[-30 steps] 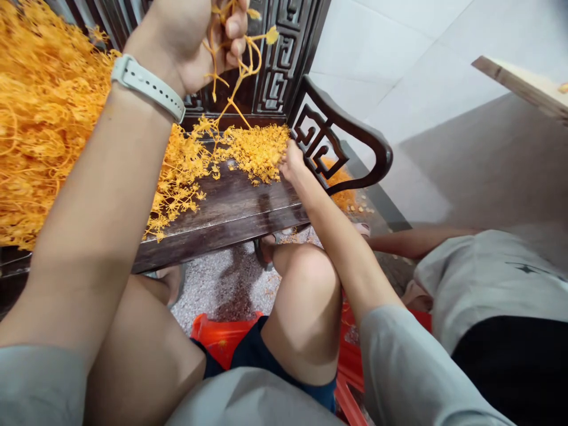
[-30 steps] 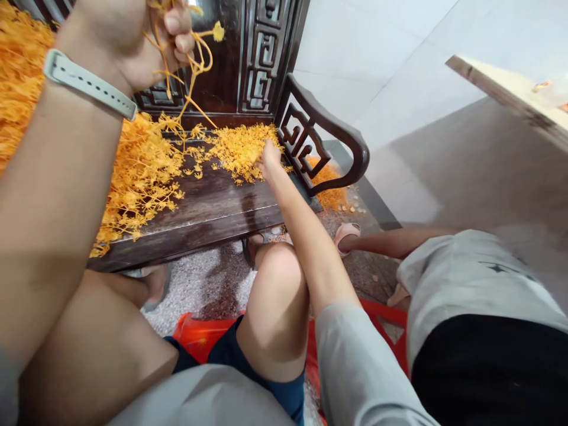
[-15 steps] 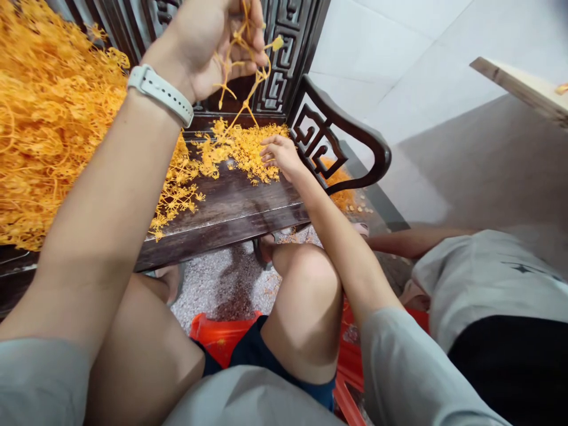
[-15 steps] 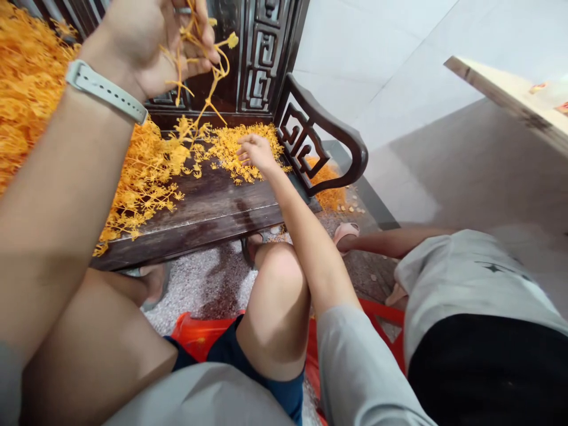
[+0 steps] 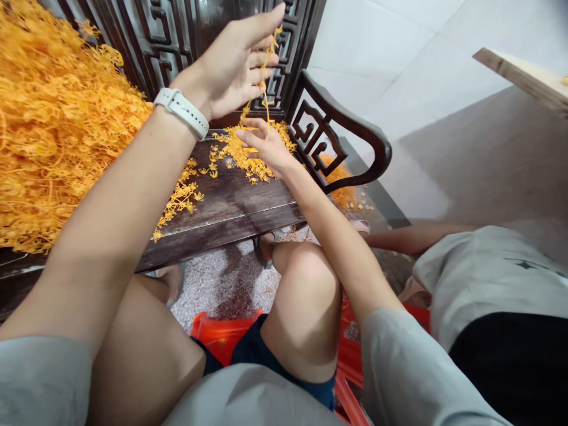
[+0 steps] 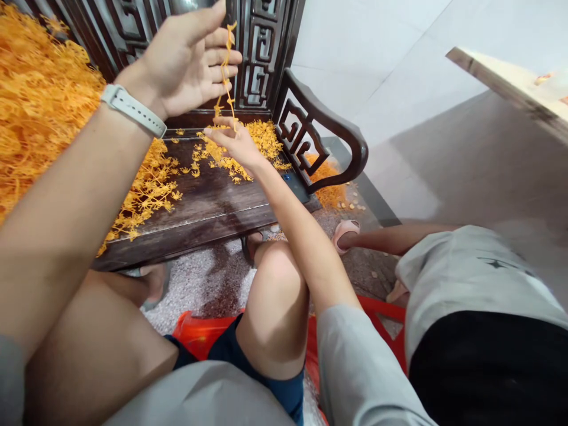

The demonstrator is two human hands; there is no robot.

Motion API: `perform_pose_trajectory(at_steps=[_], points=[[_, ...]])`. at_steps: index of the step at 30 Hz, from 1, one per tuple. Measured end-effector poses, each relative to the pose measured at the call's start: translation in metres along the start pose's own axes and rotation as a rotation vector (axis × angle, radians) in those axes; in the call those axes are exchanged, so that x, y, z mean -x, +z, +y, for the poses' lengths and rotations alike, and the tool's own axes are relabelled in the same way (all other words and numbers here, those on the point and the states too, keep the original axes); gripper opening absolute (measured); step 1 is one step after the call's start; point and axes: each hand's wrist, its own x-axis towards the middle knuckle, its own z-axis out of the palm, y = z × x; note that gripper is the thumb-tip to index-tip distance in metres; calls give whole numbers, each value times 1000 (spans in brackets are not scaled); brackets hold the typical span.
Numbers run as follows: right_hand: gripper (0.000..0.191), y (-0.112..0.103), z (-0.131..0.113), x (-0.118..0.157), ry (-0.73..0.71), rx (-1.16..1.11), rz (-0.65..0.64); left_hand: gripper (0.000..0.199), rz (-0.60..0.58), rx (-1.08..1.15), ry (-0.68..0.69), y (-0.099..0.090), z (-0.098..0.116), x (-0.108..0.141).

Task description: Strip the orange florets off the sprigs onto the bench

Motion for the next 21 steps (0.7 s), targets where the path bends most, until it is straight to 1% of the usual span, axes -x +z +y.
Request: perform_pose_trajectory(at_steps=[3, 5, 6, 10, 13, 15, 17, 19, 21], points=[[59, 2, 6, -2, 12, 41, 123, 71, -67, 208, 30, 5, -3, -2], [55, 3, 9, -3, 34, 69, 172, 74, -90, 211, 23, 7, -3, -2], [51, 3, 10, -4, 42, 79, 171, 75, -104, 213, 26, 8, -3, -1], [24, 2, 10, -3, 20, 53, 55, 75, -128, 222, 52, 8, -1, 2], [16, 1, 8, 1, 3, -21, -31, 77, -157, 208, 62, 3, -5, 1], [12, 0, 6, 3, 17, -56, -101, 80, -151, 171, 53, -3, -10, -1], [12, -2, 6, 5, 35, -73, -192, 87, -107, 107, 36, -11, -17, -4], [16, -6, 6, 6, 38, -70, -278, 98, -34, 37, 15, -20, -25, -6], [19, -9, 7, 7, 28, -63, -338, 103, 50, -29, -23, -29, -34, -8]])
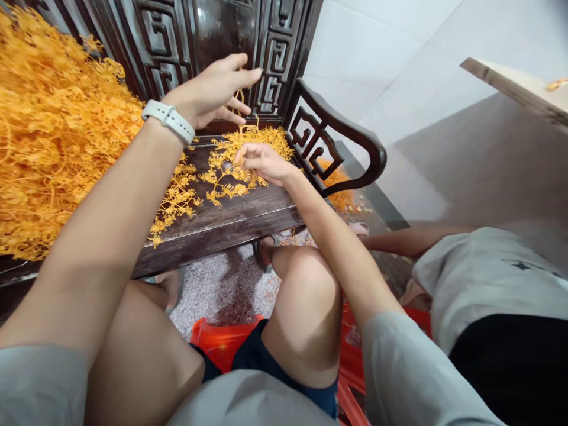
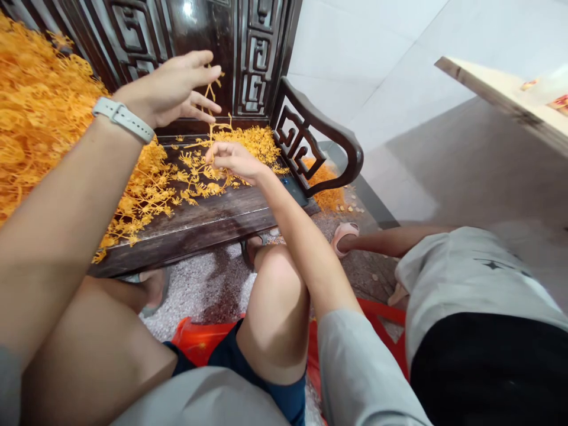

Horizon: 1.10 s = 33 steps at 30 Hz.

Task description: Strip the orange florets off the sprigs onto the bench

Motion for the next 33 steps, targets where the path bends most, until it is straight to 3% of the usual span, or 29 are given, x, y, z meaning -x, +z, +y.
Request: perform_pose_trajectory(at_steps=[2, 4, 6, 8, 11, 14, 16, 22, 29, 33], points=[[20, -2, 1, 2, -23, -10, -30, 100, 84, -49, -52, -8, -11, -1], [21, -5, 1, 4, -50, -54, -21, 83, 122, -77, -95, -15, -21, -3], [22, -8, 0, 6, -60, -111, 39, 57, 143, -103, -122, -20, -30, -4], [25, -11, 0, 7, -56, -178, 124, 45, 162, -133, -135, -23, -36, -5], [32, -18, 1, 5, -72, -265, 240, 57, 99, -129, -147, -24, -38, -3], [34, -22, 3, 2, -79, -305, 312, 77, -83, -167, -155, -23, -36, 0], [33, -23, 3, 1, -66, -305, 337, 80, -163, -232, -129, -21, -36, -1], [24, -24, -2, 3, -17, -250, 397, 59, -15, -366, -40, -13, -43, -7], [16, -31, 0, 2, -9, -224, 467, 52, -113, -263, 23, 5, -53, -10], [23, -30, 0, 1, 35, -112, 532, 45, -38, -322, 62, 10, -57, -17]])
